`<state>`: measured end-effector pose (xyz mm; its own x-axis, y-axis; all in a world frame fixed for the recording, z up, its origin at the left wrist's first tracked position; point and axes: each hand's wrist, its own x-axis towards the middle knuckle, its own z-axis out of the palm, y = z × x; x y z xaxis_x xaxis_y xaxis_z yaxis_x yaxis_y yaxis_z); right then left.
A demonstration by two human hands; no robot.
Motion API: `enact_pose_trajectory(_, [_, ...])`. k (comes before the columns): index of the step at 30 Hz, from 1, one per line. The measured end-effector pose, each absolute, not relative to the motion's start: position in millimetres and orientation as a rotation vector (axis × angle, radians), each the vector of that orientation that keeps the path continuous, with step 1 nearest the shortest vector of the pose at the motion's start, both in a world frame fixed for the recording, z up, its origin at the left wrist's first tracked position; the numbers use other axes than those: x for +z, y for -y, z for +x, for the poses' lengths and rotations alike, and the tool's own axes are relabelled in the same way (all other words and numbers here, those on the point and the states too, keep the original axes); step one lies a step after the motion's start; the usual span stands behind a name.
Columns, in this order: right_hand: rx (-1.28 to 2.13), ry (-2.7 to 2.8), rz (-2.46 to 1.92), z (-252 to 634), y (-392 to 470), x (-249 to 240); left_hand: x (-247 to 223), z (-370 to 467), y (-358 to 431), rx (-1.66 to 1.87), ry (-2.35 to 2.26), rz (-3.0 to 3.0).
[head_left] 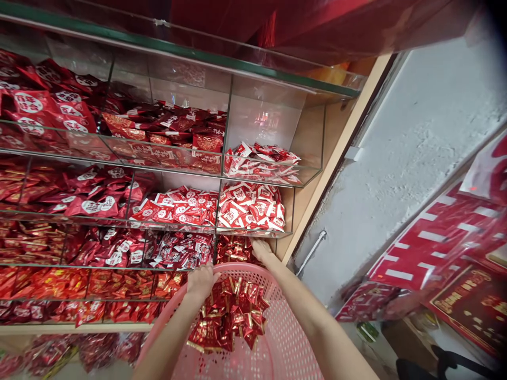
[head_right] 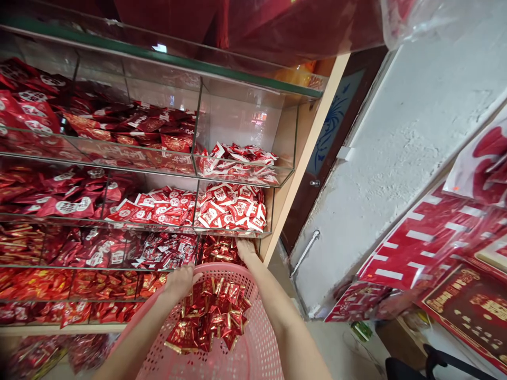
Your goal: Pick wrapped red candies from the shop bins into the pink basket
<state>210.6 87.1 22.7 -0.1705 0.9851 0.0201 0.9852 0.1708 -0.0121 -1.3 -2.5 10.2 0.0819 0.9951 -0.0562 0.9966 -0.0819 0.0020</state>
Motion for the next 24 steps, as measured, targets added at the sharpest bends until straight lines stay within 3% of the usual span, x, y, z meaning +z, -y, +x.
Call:
enact_pose_trajectory(17, [-0.042, 2.354, -1.988, 213.8, -81.1, 26.6, 3.7, -3.4, 0.3, -0.027, -2.116, 2.322])
enact_pose_trajectory(24, [-0.111, 2.417, -1.745, 212.7, -42.1, 44.6, 4.3, -3.1, 1.0, -0.004, -2.112, 2.311])
